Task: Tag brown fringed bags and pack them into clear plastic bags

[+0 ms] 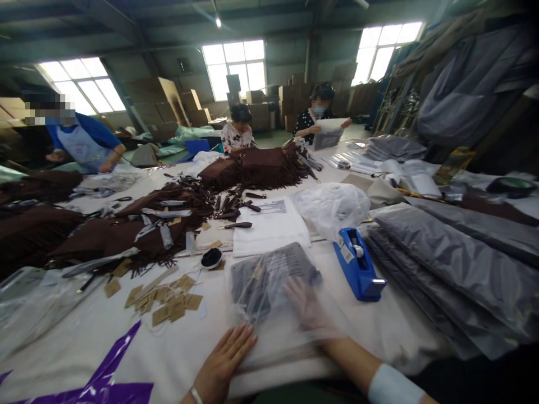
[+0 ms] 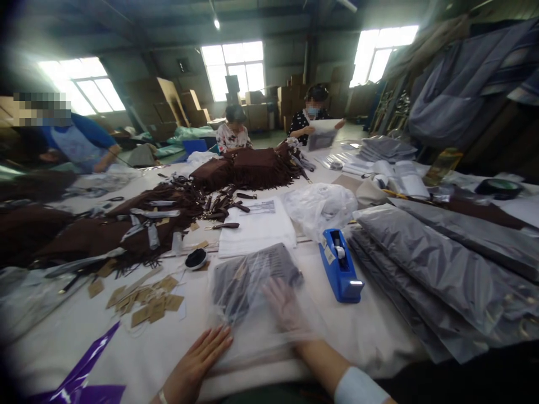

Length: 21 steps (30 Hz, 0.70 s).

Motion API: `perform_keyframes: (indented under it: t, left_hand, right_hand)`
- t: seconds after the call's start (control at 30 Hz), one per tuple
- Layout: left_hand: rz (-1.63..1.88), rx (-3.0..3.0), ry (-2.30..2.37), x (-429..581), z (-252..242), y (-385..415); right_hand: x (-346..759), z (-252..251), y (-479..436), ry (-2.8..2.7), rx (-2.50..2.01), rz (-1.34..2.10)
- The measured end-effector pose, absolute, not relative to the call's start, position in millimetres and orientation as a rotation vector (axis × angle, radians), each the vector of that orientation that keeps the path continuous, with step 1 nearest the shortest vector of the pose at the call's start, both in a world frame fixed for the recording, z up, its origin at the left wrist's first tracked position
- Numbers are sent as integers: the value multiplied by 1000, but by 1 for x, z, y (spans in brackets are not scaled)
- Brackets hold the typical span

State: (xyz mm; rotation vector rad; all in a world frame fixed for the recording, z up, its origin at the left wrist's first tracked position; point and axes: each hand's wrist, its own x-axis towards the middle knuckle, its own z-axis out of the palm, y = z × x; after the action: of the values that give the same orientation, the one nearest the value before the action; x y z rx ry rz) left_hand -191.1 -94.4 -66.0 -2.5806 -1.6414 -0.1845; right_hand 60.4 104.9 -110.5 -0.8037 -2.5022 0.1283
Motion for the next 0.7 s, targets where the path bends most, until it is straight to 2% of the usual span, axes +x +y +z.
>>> perform_keyframes:
  t: [0.13,0.23,0.5,0.63,0.7]
  left_hand:
    - [-16,-2708,-1707,-192,-73,-91]
    - [37,-2807,-1691,-187,-77,-84]
    - [3,-2513,-1814,-160,-80,-66]
    - [-38,-2601,-1636,-161,-79,-83]
    - [-50,-2730,-1536,-166,-77,-89]
  right_hand:
    - [126,-145,62,-2553,-919,183]
    - [164,-151,31,-2682,-811,277]
    - [156,-89,41,-2690,-969,728]
    - [181,-76,26,-2756,-835,887]
    - [196,-54,18,-2763,-757,1048]
